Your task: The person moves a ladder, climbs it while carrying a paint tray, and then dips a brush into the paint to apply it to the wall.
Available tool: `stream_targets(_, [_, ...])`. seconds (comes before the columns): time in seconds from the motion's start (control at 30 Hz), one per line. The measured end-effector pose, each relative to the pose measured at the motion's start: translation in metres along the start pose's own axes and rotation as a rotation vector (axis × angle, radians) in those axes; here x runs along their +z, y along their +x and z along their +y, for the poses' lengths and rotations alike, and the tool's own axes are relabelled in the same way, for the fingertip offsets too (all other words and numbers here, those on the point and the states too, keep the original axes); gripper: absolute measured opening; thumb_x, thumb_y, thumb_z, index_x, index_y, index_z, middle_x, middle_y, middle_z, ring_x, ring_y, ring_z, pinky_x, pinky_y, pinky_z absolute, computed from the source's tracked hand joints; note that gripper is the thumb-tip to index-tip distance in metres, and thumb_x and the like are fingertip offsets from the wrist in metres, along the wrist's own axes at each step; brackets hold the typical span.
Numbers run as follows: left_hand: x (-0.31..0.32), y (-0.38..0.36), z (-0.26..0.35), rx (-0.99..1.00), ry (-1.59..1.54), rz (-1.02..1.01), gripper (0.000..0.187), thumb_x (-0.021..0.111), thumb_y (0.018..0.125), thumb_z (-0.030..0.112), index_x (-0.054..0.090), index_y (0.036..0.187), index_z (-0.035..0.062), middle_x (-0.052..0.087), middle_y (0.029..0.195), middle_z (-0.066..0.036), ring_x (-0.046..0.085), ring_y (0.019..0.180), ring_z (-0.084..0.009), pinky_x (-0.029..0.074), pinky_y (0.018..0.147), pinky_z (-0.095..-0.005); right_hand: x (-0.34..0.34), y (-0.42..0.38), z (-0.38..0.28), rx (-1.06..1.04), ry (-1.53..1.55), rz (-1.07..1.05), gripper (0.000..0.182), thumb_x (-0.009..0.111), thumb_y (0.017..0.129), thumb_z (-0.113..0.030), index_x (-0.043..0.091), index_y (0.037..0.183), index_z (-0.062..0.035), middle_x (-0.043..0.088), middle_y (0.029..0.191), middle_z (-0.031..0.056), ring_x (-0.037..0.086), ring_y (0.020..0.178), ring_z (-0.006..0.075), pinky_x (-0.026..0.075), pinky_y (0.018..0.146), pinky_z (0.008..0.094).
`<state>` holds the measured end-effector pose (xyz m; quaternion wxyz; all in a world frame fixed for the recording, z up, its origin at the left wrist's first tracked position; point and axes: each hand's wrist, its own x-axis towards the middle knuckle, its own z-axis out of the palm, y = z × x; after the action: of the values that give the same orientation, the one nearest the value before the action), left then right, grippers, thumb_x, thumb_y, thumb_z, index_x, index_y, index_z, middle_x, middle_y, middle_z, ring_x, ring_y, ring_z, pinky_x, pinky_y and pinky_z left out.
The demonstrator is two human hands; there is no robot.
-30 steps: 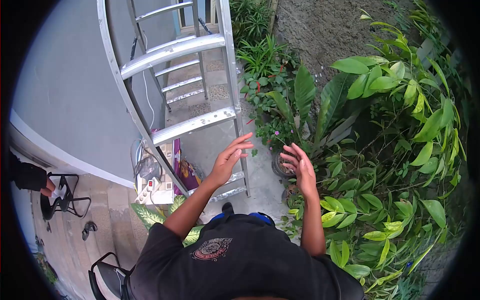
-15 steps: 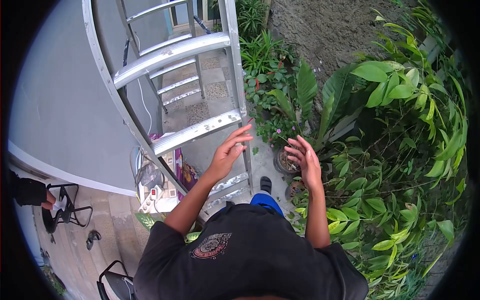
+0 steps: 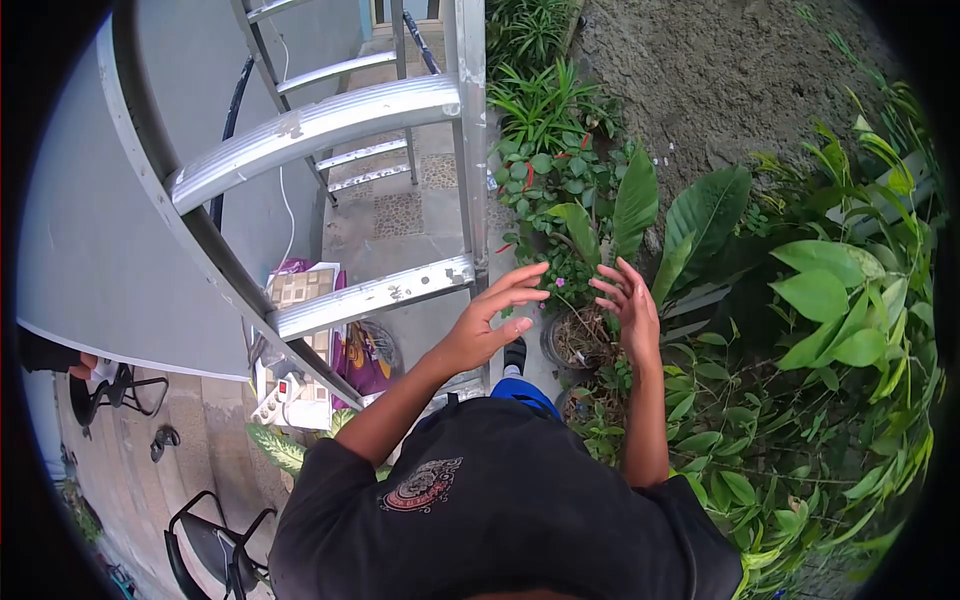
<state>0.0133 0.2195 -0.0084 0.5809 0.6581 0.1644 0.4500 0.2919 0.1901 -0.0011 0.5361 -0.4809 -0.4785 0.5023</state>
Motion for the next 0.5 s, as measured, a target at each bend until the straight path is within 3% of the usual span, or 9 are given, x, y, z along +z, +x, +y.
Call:
stream_targets(0.1, [0.007, 0.031, -0.017, 0.009, -0.007, -0.007, 0.041, 0.055, 0.097, 0.030, 0.058, 0.130, 0.0061, 0.036, 0.152, -0.017, 0.039, 0.138, -0.0334, 0.031, 0.112, -0.0467, -0.020, 0.034, 0.002, 0.047, -0.020, -0.011, 0.065, 0.036, 0.104, -0.048, 0.032, 0.148, 0.0002, 0.051, 0.138, 0.0171, 0.056, 0.120, 0.0243, 0.045, 0.096, 0.0340])
stream_targets(0.5, [0.016, 0.158, -0.080, -0.050, -0.016, 0.252, 0.034, 0.056, 0.097, 0.024, 0.061, 0.125, 0.0062, 0.041, 0.148, -0.014, 0.041, 0.136, -0.0267, 0.037, 0.107, -0.0416, -0.113, 0.144, 0.008, 0.109, -0.015, -0.172, 0.065, 0.040, 0.102, -0.047, 0.032, 0.148, -0.0005, 0.052, 0.137, 0.0185, 0.057, 0.120, 0.0260, 0.045, 0.096, 0.0353])
